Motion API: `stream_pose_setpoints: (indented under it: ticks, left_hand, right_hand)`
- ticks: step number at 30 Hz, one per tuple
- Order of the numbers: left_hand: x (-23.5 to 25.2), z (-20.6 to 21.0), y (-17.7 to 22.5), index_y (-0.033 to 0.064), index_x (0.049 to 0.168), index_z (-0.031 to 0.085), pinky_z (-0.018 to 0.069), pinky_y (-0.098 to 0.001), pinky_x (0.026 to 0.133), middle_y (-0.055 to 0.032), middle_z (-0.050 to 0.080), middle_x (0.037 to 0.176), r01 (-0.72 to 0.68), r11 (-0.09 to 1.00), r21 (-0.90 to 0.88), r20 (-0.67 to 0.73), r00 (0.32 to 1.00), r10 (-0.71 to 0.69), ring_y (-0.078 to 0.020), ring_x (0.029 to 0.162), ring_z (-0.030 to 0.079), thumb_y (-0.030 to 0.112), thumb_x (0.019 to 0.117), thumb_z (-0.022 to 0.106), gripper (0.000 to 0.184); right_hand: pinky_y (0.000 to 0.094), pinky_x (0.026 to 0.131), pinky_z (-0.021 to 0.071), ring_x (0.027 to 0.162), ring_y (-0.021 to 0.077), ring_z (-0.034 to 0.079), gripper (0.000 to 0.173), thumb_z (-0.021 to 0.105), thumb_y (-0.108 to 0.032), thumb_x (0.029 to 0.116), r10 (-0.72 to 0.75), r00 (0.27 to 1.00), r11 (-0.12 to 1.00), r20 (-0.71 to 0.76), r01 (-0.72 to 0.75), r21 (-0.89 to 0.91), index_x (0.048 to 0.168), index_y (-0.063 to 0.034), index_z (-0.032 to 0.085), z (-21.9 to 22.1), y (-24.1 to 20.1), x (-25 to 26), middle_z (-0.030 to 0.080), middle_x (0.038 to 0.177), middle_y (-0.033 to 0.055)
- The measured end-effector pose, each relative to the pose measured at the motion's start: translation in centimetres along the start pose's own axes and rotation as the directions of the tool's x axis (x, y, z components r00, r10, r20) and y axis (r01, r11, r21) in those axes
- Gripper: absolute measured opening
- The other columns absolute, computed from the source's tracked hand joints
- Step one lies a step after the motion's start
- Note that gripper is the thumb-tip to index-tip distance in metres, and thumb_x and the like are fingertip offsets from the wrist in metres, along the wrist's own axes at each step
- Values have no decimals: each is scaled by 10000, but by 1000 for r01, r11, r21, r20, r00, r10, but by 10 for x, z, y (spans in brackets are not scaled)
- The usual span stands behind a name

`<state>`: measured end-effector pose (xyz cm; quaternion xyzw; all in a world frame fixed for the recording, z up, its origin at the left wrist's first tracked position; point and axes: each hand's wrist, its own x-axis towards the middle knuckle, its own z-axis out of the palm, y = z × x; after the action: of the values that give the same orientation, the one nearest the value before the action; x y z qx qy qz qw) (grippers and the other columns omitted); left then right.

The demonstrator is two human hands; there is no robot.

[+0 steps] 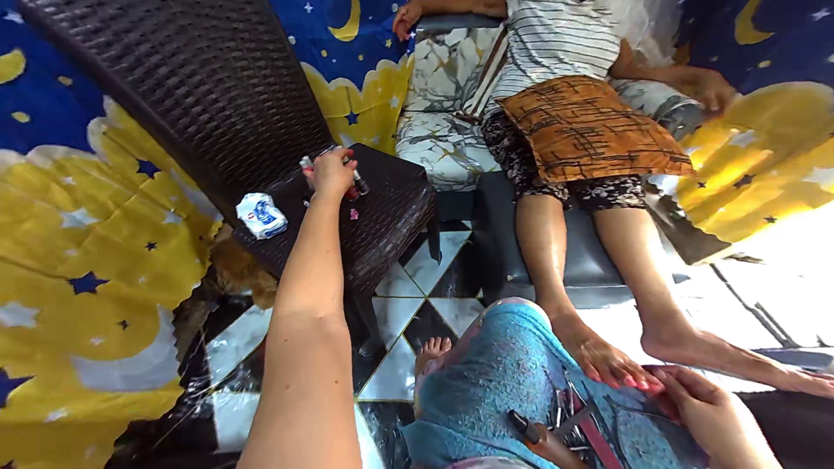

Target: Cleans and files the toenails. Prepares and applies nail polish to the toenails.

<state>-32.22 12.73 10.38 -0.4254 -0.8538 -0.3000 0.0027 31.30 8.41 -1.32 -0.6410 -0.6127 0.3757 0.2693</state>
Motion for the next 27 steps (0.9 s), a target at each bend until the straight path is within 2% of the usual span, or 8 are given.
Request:
stream_pose_setpoints:
  ticks: [3, 8, 12, 15, 18, 21, 24, 27]
  left_hand:
    - [-7, -22, -11, 95, 1318, 666, 375, -643, 1102, -187, 618, 1360, -42, 984, -174, -181, 983, 10, -371, 1309, 549, 185, 1025, 577, 319]
    - [-26, -64, -48, 11, 1234, 669, 534, -430, 966, -149, 722, 1127, -42, 941, -337, -492, 860, -137, -234, 1043, 694, 226, 1024, 570, 317]
    - [-39, -85, -78, 1, 1179, 671, 537, -351, 834, -87, 723, 993, -28, 910, -413, -588, 771, -243, -136, 828, 675, 253, 1074, 453, 349]
    - [-46, -89, -91, 13, 1094, 675, 521, -322, 762, -37, 690, 871, -9, 907, -421, -624, 729, -282, -98, 729, 633, 319, 1109, 367, 435]
    - [-54, -87, -90, -22, 1127, 672, 520, -436, 887, -129, 721, 976, 23, 929, -369, -556, 796, -241, -209, 893, 687, 373, 1106, 350, 510]
    - [-49, -73, -77, -61, 1281, 613, 497, -514, 1039, -263, 652, 1236, -50, 957, -285, -308, 951, -42, -350, 1160, 645, 290, 1040, 569, 428]
    - [-33, -35, -52, -2, 1379, 583, 475, -552, 1049, -264, 610, 1312, -60, 961, -269, -103, 994, 33, -395, 1220, 595, 282, 974, 708, 510]
    - [-20, -2, -33, -3, 1344, 615, 463, -606, 1038, -275, 639, 1260, -50, 969, -243, -73, 997, 33, -428, 1183, 616, 230, 980, 695, 439]
  right_hand:
    - [324, 652, 547, 645, 82, 592, 260, 505, -134, 1055, -16, 999, 995, -30, 13, -99, 1124, 67, 655, -6, -2, 0, 654, 831, 81]
    - [505, 709, 525, 691, 242, 640, 319, 531, -204, 1040, -127, 988, 944, -89, 93, -316, 1016, 82, 670, -18, -4, 1, 669, 812, 172]
    - [564, 946, 456, 1031, 380, 659, 353, 472, -176, 1051, 24, 990, 879, -139, -87, -468, 1094, 109, 676, -8, -45, -5, 691, 1055, 277]
    - [655, 880, 467, 965, 457, 681, 406, 455, -219, 1076, -185, 978, 859, -94, 115, -499, 1029, 117, 679, -12, -21, 5, 699, 982, 304]
    - [670, 823, 474, 886, 469, 676, 526, 433, -325, 1089, -220, 970, 854, -106, 139, -501, 959, 116, 689, -7, -22, 5, 685, 903, 311]
    - [649, 724, 483, 753, 425, 648, 586, 509, -448, 1061, -298, 953, 858, -58, 240, -455, 937, 100, 675, -3, -27, 0, 653, 801, 273]
    - [682, 750, 507, 796, 443, 659, 444, 684, -386, 967, -350, 933, 835, 87, 353, -423, 1085, 41, 705, 0, -23, 1, 677, 891, 269]
    - [699, 762, 500, 866, 463, 653, 334, 781, -327, 899, -372, 926, 812, 67, 359, -461, 998, -9, 753, 6, -24, -5, 659, 992, 278]
